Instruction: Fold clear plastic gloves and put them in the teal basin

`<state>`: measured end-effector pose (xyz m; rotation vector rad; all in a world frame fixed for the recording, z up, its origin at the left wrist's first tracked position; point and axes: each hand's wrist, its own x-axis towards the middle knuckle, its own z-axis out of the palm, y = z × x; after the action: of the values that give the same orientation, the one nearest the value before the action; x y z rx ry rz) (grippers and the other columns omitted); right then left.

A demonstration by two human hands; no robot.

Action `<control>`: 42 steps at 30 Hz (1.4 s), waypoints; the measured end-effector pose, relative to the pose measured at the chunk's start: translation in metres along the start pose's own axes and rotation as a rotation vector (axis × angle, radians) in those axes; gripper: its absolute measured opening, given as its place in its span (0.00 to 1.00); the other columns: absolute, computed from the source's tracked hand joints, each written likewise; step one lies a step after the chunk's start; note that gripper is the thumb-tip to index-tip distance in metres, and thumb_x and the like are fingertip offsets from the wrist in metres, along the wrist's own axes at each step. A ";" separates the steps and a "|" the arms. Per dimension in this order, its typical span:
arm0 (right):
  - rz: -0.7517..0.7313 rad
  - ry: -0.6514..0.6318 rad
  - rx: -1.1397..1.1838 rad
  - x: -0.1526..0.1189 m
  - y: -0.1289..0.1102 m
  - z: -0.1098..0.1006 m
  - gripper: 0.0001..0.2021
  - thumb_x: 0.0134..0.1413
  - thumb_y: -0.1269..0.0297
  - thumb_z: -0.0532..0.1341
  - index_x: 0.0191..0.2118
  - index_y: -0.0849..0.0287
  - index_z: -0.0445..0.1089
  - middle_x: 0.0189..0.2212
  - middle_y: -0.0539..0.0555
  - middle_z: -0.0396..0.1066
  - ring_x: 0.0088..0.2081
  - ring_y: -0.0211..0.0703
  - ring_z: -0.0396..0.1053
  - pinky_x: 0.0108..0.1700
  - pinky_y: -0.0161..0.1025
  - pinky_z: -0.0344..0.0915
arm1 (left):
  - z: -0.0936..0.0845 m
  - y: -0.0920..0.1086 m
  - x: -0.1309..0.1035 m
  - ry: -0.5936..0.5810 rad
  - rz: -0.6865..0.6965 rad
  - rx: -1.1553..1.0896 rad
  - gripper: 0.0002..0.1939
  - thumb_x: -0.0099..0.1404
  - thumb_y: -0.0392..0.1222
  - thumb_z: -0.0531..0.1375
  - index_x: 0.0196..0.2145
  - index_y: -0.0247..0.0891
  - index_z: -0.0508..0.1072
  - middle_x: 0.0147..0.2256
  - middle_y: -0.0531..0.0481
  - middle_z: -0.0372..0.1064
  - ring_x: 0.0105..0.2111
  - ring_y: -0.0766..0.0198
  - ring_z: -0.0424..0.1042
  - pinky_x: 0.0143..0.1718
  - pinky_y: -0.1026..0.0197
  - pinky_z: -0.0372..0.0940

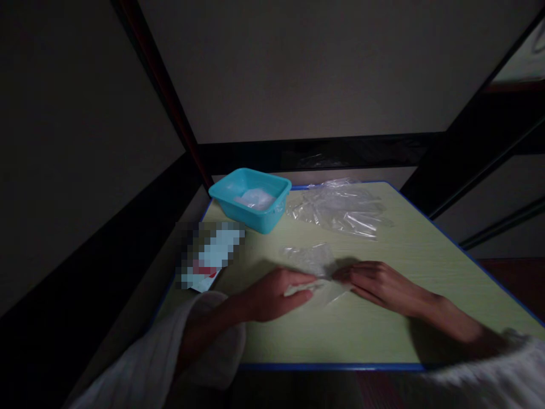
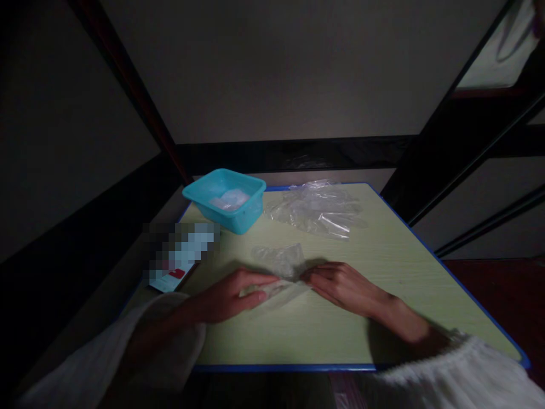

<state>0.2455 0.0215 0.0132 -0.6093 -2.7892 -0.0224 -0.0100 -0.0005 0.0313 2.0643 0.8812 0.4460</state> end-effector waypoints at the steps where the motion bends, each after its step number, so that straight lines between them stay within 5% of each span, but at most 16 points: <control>1: 0.003 -0.010 0.008 0.000 0.000 0.000 0.19 0.65 0.67 0.42 0.40 0.64 0.69 0.33 0.59 0.75 0.35 0.43 0.74 0.36 0.40 0.72 | -0.008 -0.003 0.001 0.044 -0.064 -0.073 0.18 0.63 0.43 0.49 0.43 0.33 0.73 0.45 0.45 0.73 0.45 0.58 0.71 0.47 0.60 0.63; 6: -0.002 -0.026 0.001 0.000 0.002 0.000 0.17 0.65 0.68 0.43 0.41 0.62 0.69 0.34 0.58 0.75 0.36 0.42 0.73 0.37 0.39 0.72 | -0.029 -0.030 0.006 0.070 -0.304 -0.308 0.17 0.62 0.43 0.49 0.38 0.31 0.74 0.40 0.43 0.75 0.39 0.58 0.73 0.37 0.62 0.66; 22: 0.019 -0.078 0.055 0.006 0.002 -0.008 0.20 0.66 0.66 0.40 0.41 0.62 0.69 0.29 0.57 0.73 0.30 0.41 0.71 0.32 0.39 0.68 | -0.030 -0.039 0.007 0.001 -0.360 -0.443 0.14 0.59 0.47 0.55 0.32 0.34 0.74 0.33 0.46 0.76 0.33 0.61 0.74 0.32 0.63 0.64; 29: 0.217 -0.232 0.384 0.020 0.012 -0.019 0.15 0.64 0.62 0.45 0.34 0.59 0.67 0.25 0.52 0.69 0.27 0.40 0.69 0.29 0.36 0.63 | -0.033 -0.041 0.006 0.004 -0.412 -0.502 0.15 0.58 0.48 0.56 0.34 0.32 0.73 0.32 0.45 0.76 0.33 0.61 0.74 0.30 0.65 0.63; 36: 0.497 -0.226 0.960 0.040 0.031 -0.008 0.16 0.53 0.52 0.55 0.25 0.59 0.60 0.23 0.48 0.65 0.26 0.38 0.65 0.30 0.37 0.62 | -0.029 -0.055 0.011 0.043 -0.494 -0.617 0.20 0.56 0.54 0.58 0.34 0.31 0.70 0.32 0.42 0.75 0.29 0.60 0.75 0.28 0.63 0.64; 42: 0.612 -0.174 0.994 0.041 0.035 0.002 0.14 0.47 0.54 0.59 0.22 0.59 0.59 0.18 0.47 0.63 0.23 0.36 0.63 0.27 0.36 0.60 | -0.030 -0.052 0.007 0.109 -0.522 -0.684 0.17 0.57 0.52 0.58 0.34 0.33 0.67 0.30 0.45 0.74 0.28 0.61 0.75 0.27 0.64 0.64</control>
<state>0.2235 0.0699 0.0216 -1.1214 -2.1887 1.4597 -0.0444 0.0425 0.0074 1.1477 1.0999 0.4854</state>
